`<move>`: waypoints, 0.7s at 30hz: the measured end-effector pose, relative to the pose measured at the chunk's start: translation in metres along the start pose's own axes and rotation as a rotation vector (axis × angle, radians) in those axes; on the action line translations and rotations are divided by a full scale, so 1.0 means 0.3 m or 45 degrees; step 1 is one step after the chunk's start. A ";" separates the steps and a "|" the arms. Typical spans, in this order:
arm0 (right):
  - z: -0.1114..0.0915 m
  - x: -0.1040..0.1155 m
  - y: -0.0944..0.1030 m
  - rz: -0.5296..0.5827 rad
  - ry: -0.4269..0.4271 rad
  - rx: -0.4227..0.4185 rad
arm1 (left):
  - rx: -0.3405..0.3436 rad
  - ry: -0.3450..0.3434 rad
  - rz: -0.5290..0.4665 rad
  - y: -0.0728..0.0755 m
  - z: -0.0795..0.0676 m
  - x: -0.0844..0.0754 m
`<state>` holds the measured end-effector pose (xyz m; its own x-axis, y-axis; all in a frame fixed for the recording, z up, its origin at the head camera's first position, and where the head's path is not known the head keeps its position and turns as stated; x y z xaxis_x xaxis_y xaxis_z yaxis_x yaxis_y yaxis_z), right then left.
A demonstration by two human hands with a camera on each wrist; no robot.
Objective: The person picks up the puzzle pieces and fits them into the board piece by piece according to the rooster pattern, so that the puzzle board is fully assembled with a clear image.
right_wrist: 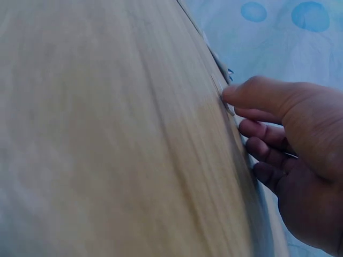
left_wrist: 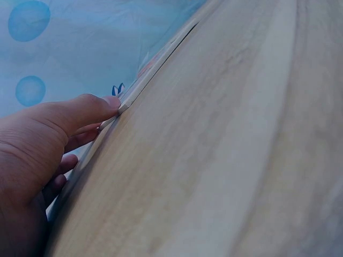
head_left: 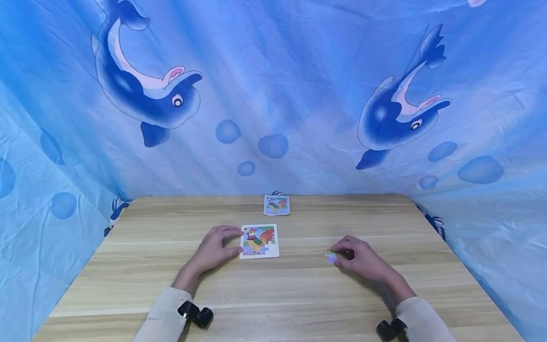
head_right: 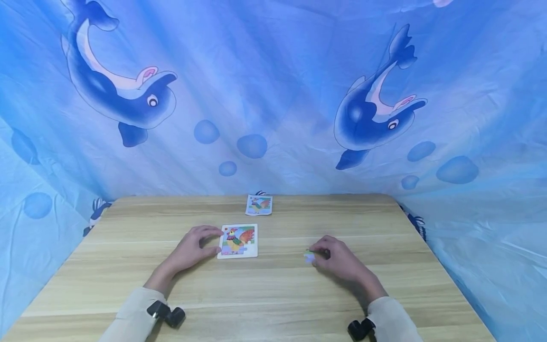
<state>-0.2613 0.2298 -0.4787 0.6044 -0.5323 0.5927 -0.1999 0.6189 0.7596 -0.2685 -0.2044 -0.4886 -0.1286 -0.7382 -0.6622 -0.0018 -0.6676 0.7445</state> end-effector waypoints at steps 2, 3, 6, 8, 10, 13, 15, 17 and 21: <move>0.001 -0.003 -0.004 -0.006 -0.002 -0.008 | 0.002 0.000 -0.002 0.001 0.000 0.000; 0.002 -0.005 -0.006 -0.009 -0.003 -0.012 | 0.003 0.000 -0.003 0.001 0.000 0.000; 0.005 -0.006 -0.011 -0.016 -0.001 -0.023 | 0.006 0.002 -0.006 0.003 -0.001 -0.001; 0.005 -0.007 -0.012 -0.017 0.005 -0.030 | 0.005 0.002 -0.004 0.004 -0.001 -0.001; 0.005 -0.006 -0.012 -0.018 0.009 -0.035 | 0.006 0.001 -0.003 0.004 0.000 0.000; 0.004 -0.004 -0.012 -0.017 0.012 -0.039 | 0.007 -0.002 -0.004 0.003 0.000 0.001; 0.003 0.000 -0.011 -0.019 0.013 -0.043 | 0.007 -0.005 -0.003 0.002 0.000 0.001; 0.004 0.005 -0.010 -0.017 0.013 -0.048 | 0.006 -0.008 -0.001 0.002 0.000 0.001; 0.011 0.015 -0.006 -0.025 -0.002 -0.052 | 0.005 -0.007 0.000 0.004 -0.001 -0.001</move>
<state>-0.2607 0.2243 -0.4765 0.6067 -0.5451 0.5785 -0.1565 0.6316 0.7593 -0.2682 -0.2050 -0.4875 -0.1340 -0.7377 -0.6617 -0.0060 -0.6671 0.7449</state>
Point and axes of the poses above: each hand's wrist, its own z-axis towards the middle knuckle, its own y-axis out of the back of the hand, x = y × z, the point moved 3 cm from there along z, towards the middle knuckle, and after that the axes turned 10 degrees about y, right-handed, at the moved point
